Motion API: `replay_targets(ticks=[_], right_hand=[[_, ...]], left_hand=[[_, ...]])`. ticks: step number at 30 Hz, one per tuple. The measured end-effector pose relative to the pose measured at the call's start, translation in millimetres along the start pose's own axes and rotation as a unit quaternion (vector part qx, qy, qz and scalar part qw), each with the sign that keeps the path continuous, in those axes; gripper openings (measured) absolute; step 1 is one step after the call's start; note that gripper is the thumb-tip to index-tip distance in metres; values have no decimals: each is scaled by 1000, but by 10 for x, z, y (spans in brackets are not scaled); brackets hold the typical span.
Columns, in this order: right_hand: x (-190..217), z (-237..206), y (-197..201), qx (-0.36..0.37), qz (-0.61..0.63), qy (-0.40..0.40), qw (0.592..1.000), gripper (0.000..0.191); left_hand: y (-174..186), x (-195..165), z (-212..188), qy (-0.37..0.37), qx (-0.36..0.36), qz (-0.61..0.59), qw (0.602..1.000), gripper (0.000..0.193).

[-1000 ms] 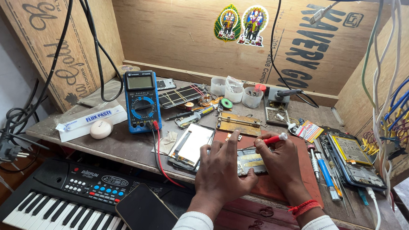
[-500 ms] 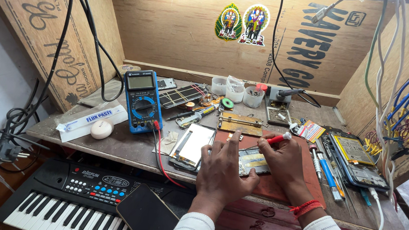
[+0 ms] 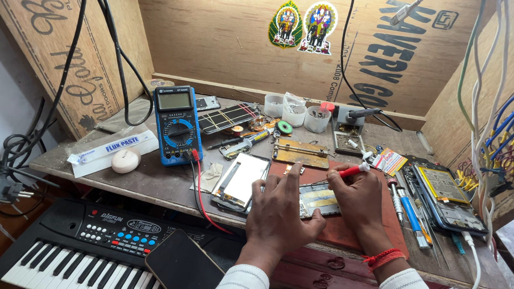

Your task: The person repairs a disassembled smartphone at a workbench, using a red-handled screwdriver to work on the phone's internal components while holding the frame steady. A multimeter, flux paste, and other phone parts and tools are arranged on the bench around the work area.

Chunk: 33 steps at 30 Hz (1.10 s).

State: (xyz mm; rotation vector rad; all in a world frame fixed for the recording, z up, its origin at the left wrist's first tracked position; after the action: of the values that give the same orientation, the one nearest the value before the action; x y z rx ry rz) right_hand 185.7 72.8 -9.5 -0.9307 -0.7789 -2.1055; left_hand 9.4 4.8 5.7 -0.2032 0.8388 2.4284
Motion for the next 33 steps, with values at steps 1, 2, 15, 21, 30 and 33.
replay_targets(ticks=[1, 2, 15, 21, 30, 33], right_hand=[[1, -1, 5, -2, -4, -2, 1000, 21], [3, 3, 3, -5, -6, -4, 1000, 21], [1, 17, 25, -40, 0, 4, 999, 19], [-6, 19, 23, -67, -28, 1, 997, 20], [-48, 39, 25, -75, -18, -19, 997, 21], [-74, 33, 25, -80, -28, -21, 996, 21]], left_hand=[[-2, 0, -1, -2, 2, 1, 1000, 98], [-3, -1, -1, -3, 1, 2, 1000, 98], [-2, -9, 0, 4, 10, 1, 1000, 98], [-2, -3, -12, -6, -10, -5, 1000, 97], [-6, -12, -4, 1, 3, 2, 1000, 98], [0, -12, 3, 7, 16, 7, 1000, 97]])
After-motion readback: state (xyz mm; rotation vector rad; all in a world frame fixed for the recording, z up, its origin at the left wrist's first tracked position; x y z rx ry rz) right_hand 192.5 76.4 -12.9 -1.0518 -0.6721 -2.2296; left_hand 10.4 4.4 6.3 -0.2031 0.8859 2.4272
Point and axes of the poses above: each hand's wrist, its own z-axis towards the middle knuckle, its own y-axis out of the back of the hand, x = y × z, the point moved 1 cm from there along z, towards the middle knuckle, and after that the axes turned 14 degrees about -x, right-handed, at the moved point
